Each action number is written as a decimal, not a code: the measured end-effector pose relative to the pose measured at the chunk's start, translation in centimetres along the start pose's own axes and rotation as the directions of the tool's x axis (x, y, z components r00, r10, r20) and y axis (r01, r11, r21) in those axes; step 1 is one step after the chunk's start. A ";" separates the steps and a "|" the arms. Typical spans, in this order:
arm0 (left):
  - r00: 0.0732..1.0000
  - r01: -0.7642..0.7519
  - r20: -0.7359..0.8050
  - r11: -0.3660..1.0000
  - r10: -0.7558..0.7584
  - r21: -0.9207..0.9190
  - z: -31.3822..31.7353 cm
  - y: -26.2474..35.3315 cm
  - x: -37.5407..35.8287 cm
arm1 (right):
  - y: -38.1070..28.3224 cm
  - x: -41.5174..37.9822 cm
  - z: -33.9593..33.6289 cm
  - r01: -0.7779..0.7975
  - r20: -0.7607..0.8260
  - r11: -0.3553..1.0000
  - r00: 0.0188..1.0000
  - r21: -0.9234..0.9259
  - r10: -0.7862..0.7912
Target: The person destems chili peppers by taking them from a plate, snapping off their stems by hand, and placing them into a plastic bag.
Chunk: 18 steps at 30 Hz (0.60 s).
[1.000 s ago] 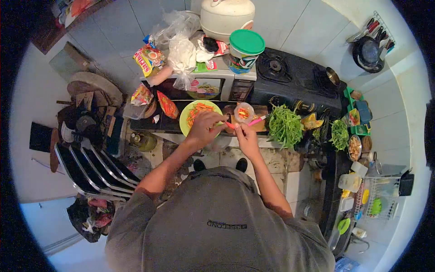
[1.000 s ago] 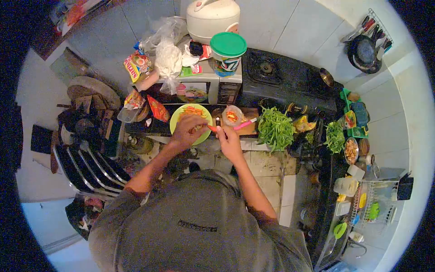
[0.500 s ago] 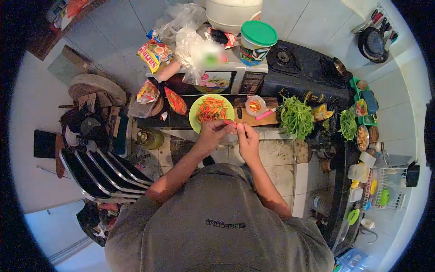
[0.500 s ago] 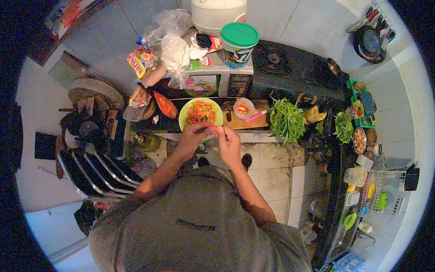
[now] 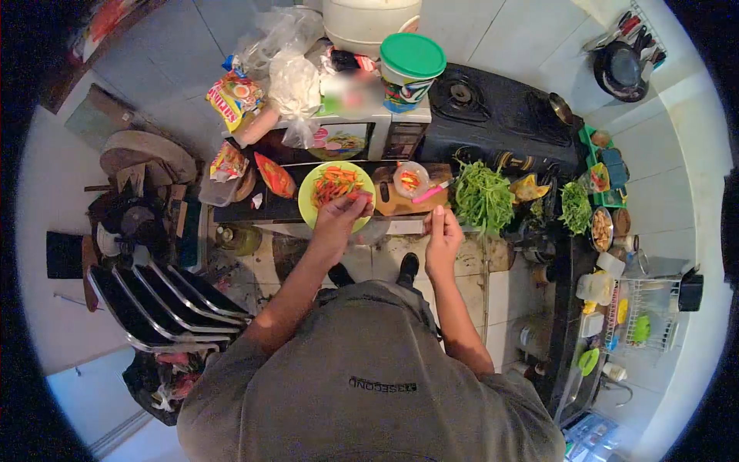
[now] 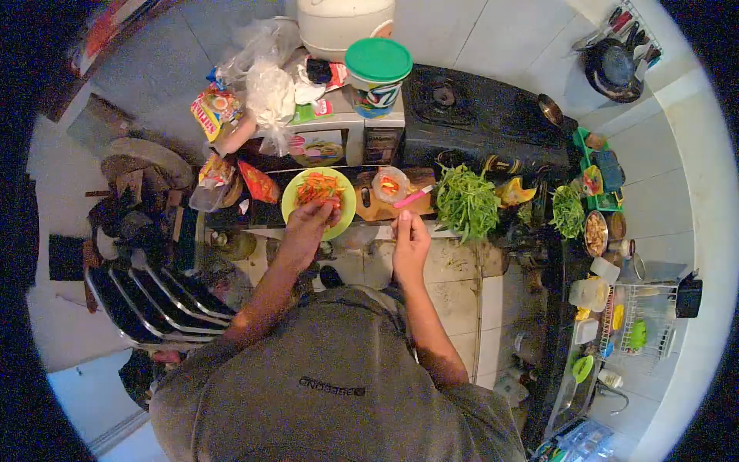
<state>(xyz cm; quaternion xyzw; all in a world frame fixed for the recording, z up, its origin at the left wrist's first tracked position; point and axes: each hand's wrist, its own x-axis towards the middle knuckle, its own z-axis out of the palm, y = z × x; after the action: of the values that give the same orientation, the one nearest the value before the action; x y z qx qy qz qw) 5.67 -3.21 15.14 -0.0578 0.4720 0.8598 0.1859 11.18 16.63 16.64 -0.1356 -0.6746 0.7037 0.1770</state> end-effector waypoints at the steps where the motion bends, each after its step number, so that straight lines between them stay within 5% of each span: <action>1: 0.999 -0.031 0.008 0.999 0.032 -0.027 0.6 -0.1 -0.1 | 0.0 0.3 -1.0 -0.017 0.004 0.999 1.000 -0.029 0.017; 8: 0.999 -0.010 0.036 0.999 0.012 -0.048 3.1 -1.9 1.7 | 0.5 2.1 -5.6 -0.051 0.008 0.999 0.999 -0.005 0.051; 14: 0.997 0.008 -0.077 0.931 0.022 0.365 4.1 -6.0 5.2 | 1.8 4.3 -11.5 -0.091 -0.029 0.993 0.996 -0.077 0.089; 18: 0.986 0.110 -0.160 0.924 -0.054 0.367 3.0 -10.5 9.4 | 3.9 8.3 -19.6 0.102 -0.121 0.925 0.980 -0.367 -0.156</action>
<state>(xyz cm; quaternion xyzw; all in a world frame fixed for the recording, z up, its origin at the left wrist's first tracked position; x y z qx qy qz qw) 1.11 6.85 5.91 -0.1042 0.6367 0.7389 0.1943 11.84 37.82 12.09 -0.1726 -0.7843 0.5433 0.2448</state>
